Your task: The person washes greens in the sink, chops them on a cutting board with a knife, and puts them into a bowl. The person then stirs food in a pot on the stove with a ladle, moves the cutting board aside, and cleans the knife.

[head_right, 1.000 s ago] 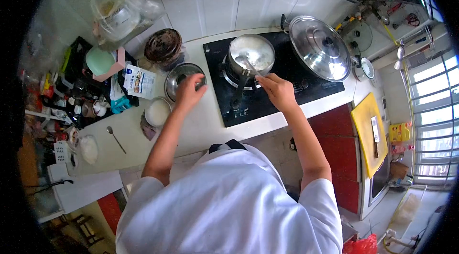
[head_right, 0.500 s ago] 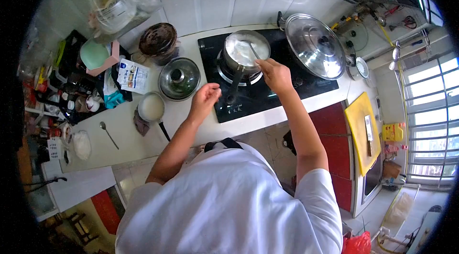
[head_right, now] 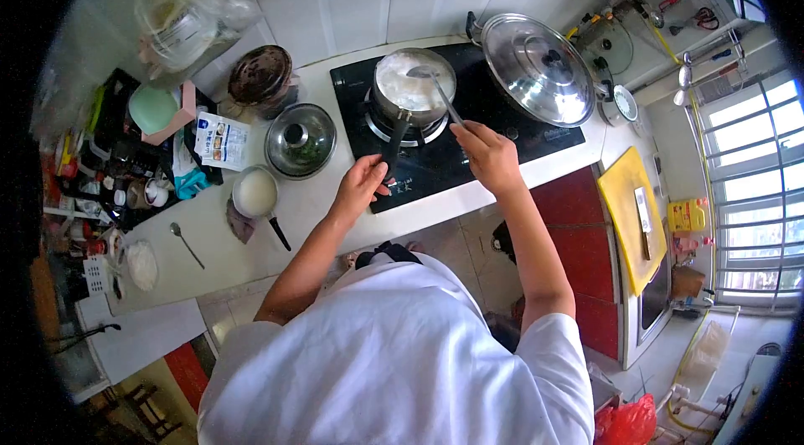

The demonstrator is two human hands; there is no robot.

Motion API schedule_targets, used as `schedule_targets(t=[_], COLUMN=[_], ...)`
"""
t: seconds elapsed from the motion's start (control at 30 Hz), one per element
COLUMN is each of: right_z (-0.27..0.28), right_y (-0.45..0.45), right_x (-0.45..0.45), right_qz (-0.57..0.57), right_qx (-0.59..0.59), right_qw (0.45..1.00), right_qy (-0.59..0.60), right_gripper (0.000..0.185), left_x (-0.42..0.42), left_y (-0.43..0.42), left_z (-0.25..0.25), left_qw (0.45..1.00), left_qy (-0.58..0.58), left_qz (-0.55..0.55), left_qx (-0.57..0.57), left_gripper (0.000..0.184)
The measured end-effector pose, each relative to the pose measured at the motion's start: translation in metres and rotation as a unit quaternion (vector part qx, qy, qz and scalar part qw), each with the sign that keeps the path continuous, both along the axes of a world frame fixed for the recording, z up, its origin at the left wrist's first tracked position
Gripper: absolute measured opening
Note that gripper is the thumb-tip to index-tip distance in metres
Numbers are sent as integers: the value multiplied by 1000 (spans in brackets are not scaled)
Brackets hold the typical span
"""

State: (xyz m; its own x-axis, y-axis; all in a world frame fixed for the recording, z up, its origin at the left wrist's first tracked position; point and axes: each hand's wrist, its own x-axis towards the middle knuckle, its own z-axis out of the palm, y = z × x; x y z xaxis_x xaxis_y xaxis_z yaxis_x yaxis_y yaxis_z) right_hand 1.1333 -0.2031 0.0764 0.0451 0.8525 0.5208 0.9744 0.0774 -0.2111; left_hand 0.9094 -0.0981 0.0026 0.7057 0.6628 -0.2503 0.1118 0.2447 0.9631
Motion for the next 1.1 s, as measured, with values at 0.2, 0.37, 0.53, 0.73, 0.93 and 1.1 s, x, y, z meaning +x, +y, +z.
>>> schedule_targets(t=[0.2, 0.37, 0.53, 0.73, 0.93, 1.1], right_z=[-3, -3, 1, 14, 27, 38], right_y=[-11, -17, -22, -32, -37, -39], right_x=[-10, -15, -9, -9, -7, -3], right_qz=[-48, -58, 43, 110, 155, 178], right_qx=[73, 77, 20, -2, -34, -35], right_qw=[979, 979, 997, 988, 976, 970], right_qy=[184, 178, -62, -108, -147, -161], right_gripper=[20, 20, 36, 40, 34, 32], left_x=[1, 2, 3, 2, 4, 4], left_y=[-2, -2, -1, 2, 1, 1], left_z=[10, 1, 1, 8, -5, -2], left_qw=[999, 1000, 999, 998, 998, 998], left_qy=[-31, -20, -49, -46, -65, -54], left_qz=[17, 7, 10, 6, 10, 11], left_qx=[-29, -13, -14, -36, -22, -25], left_gripper=[37, 40, 37, 32, 33, 31])
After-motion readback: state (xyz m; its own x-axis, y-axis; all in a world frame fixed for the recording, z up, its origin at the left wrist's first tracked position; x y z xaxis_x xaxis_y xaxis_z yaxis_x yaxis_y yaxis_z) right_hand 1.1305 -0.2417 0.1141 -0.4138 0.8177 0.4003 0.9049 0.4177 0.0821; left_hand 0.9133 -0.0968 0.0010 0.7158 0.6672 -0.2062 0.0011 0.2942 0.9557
